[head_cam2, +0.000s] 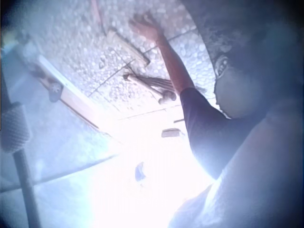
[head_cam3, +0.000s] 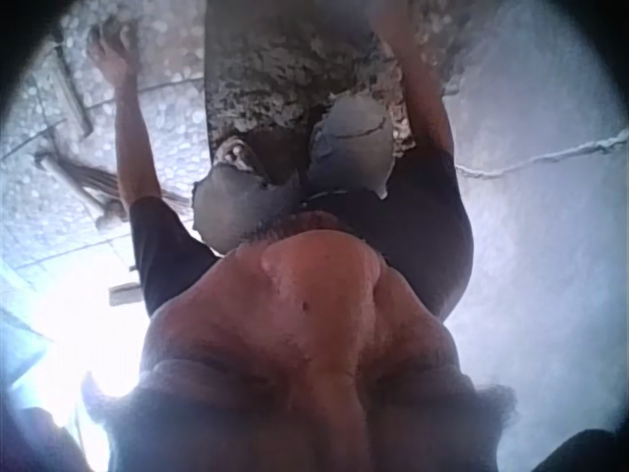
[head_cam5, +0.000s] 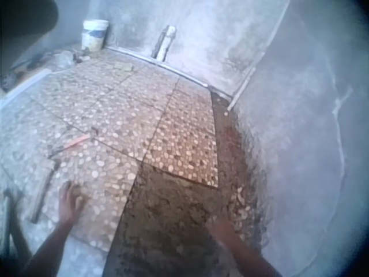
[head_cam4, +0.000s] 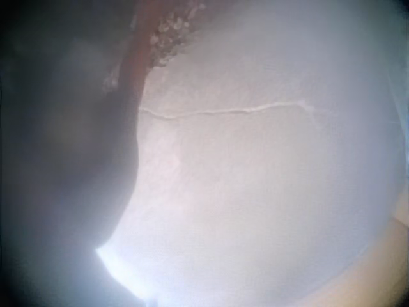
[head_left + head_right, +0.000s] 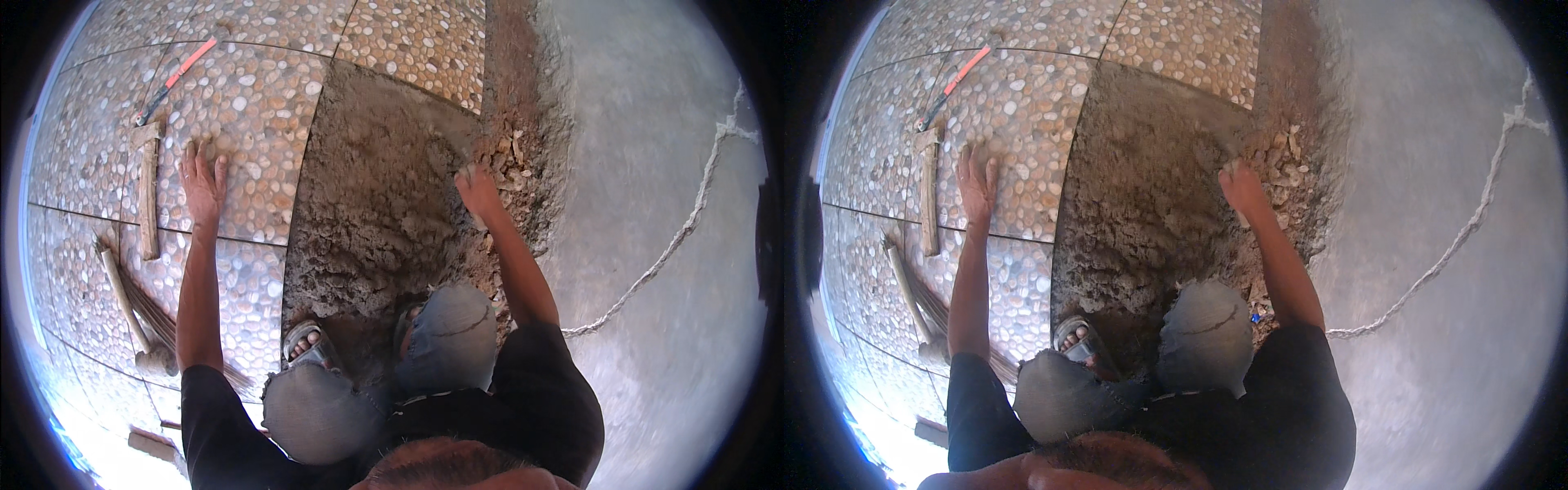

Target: The person spreads mortar on a concrete surface using a trowel and levels it to prepare for laying tiles.

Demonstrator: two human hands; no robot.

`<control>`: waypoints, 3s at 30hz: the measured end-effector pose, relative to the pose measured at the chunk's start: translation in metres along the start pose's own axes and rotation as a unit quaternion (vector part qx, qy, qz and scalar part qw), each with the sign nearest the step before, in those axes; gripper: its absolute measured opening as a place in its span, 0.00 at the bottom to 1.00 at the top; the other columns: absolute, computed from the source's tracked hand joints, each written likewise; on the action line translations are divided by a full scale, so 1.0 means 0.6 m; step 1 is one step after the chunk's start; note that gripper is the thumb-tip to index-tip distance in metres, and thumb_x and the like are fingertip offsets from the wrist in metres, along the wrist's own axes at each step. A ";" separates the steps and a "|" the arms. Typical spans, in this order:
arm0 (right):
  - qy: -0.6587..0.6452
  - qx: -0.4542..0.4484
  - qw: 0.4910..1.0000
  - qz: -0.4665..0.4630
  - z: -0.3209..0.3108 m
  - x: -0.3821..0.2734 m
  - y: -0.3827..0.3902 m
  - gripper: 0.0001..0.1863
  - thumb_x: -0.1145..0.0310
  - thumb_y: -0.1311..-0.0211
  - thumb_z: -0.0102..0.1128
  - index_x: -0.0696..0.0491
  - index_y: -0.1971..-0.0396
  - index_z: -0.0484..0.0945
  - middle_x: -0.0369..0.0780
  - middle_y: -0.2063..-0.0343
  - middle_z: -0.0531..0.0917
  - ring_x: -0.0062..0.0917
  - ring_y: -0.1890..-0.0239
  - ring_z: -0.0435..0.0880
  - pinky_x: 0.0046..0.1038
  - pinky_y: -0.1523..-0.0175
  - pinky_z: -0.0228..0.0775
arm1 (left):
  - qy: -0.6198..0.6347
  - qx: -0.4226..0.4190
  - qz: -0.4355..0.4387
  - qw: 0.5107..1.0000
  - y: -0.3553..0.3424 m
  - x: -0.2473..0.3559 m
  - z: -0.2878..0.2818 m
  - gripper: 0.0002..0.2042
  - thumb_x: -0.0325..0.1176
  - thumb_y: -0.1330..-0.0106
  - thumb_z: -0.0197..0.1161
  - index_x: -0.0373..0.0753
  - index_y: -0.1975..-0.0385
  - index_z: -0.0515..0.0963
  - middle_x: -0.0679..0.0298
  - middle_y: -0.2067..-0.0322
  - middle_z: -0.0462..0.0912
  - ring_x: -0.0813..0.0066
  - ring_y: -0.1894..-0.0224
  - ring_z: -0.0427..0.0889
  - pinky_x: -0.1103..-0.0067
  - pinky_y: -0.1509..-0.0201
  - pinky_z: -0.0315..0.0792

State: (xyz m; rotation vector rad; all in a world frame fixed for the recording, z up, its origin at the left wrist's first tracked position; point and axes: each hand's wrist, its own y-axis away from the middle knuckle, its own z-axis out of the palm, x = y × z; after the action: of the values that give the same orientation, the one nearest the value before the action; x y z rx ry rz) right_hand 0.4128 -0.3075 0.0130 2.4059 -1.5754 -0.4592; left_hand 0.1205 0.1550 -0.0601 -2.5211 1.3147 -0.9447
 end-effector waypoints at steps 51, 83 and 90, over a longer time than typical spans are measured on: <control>-0.026 -0.028 0.978 0.204 -0.045 0.182 0.295 0.25 0.57 0.36 0.50 0.64 0.50 0.65 0.61 0.66 0.78 0.57 0.60 0.77 0.50 0.59 0.68 | -0.109 -0.054 -0.056 0.991 -0.017 0.030 0.044 0.30 0.51 0.32 0.47 0.39 0.36 0.57 0.54 0.35 0.58 0.55 0.32 0.54 0.61 0.28 0.42; 0.068 -0.131 0.968 -0.205 -0.123 -0.070 -0.114 0.26 0.50 0.36 0.48 0.58 0.51 0.69 0.56 0.62 0.79 0.50 0.57 0.78 0.46 0.54 0.69 | -0.155 -0.070 -0.078 0.982 -0.026 0.014 0.030 0.31 0.52 0.33 0.46 0.38 0.36 0.57 0.53 0.35 0.57 0.55 0.32 0.52 0.60 0.28 0.40; -0.026 0.063 0.983 -0.172 -0.100 -0.133 -0.157 0.25 0.50 0.35 0.48 0.58 0.53 0.69 0.57 0.66 0.79 0.52 0.59 0.78 0.47 0.53 0.68 | -0.124 -0.064 -0.075 0.987 -0.035 0.026 0.034 0.31 0.53 0.33 0.46 0.38 0.37 0.58 0.53 0.36 0.57 0.56 0.31 0.52 0.61 0.28 0.41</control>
State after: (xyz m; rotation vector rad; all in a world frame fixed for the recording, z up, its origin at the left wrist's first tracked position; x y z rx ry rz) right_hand 0.4857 -0.1959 0.0454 2.7991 -1.2393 -0.5006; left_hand 0.1533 0.1524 -0.0611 -2.7584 1.1605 -0.5601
